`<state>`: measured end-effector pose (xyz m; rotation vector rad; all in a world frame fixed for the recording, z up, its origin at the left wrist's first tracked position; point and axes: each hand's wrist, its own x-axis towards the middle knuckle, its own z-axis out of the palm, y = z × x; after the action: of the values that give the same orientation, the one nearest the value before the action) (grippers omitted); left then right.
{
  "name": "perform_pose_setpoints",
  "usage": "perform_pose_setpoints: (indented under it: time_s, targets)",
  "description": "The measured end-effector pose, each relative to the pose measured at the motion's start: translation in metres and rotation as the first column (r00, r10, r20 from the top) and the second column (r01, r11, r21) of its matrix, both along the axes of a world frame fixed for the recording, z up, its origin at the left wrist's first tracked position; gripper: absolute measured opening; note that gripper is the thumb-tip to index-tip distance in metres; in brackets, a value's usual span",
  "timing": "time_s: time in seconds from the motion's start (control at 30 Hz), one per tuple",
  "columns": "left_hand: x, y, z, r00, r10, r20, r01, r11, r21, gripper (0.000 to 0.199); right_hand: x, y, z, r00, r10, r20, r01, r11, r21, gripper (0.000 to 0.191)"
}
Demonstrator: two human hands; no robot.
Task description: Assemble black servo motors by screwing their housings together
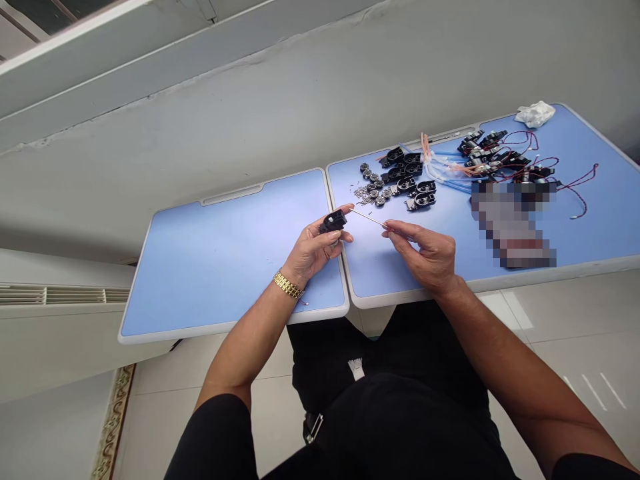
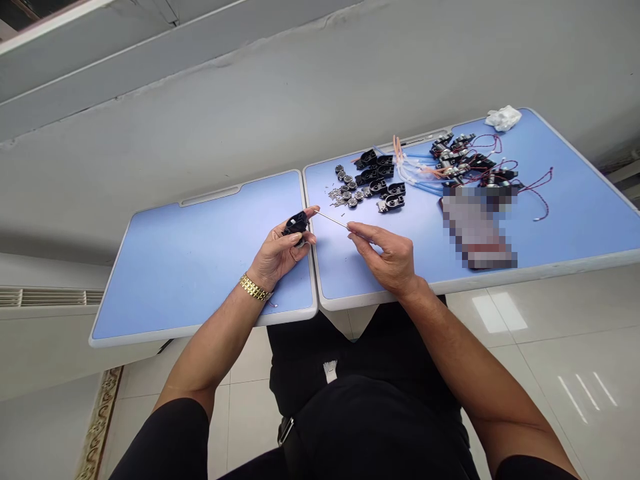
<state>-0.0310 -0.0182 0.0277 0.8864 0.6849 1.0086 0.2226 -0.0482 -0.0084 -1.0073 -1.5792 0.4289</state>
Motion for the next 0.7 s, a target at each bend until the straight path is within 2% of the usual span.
perform_pose_setpoints:
  time_s: [0.3, 0.5, 0.6, 0.7]
  targets:
    - [-0.001, 0.001, -0.005, 0.998, -0.017, -0.06, 0.018, 1.0, 0.023, 0.056, 0.0, -0.002, 0.004, 0.998, 0.024, -0.053, -0.028, 0.997, -0.069, 0.027]
    - [-0.003, 0.003, -0.008, 0.993, -0.018, -0.114, 0.025, 0.998, 0.059, 0.051, 0.002, -0.002, 0.001, 0.997, 0.006, -0.079, -0.015, 0.993, -0.119, 0.025]
    - [-0.003, 0.004, -0.016, 0.972, 0.045, -0.229, -0.003, 0.983, 0.182, 0.052, 0.006, -0.004, 0.0, 0.993, -0.009, -0.116, -0.007, 0.99, -0.142, 0.025]
    - [0.0, 0.003, -0.027, 0.881, 0.18, -0.437, 0.011, 0.916, 0.401, 0.05, 0.012, -0.009, 0.005, 0.986, -0.017, -0.163, -0.009, 0.987, -0.161, 0.023]
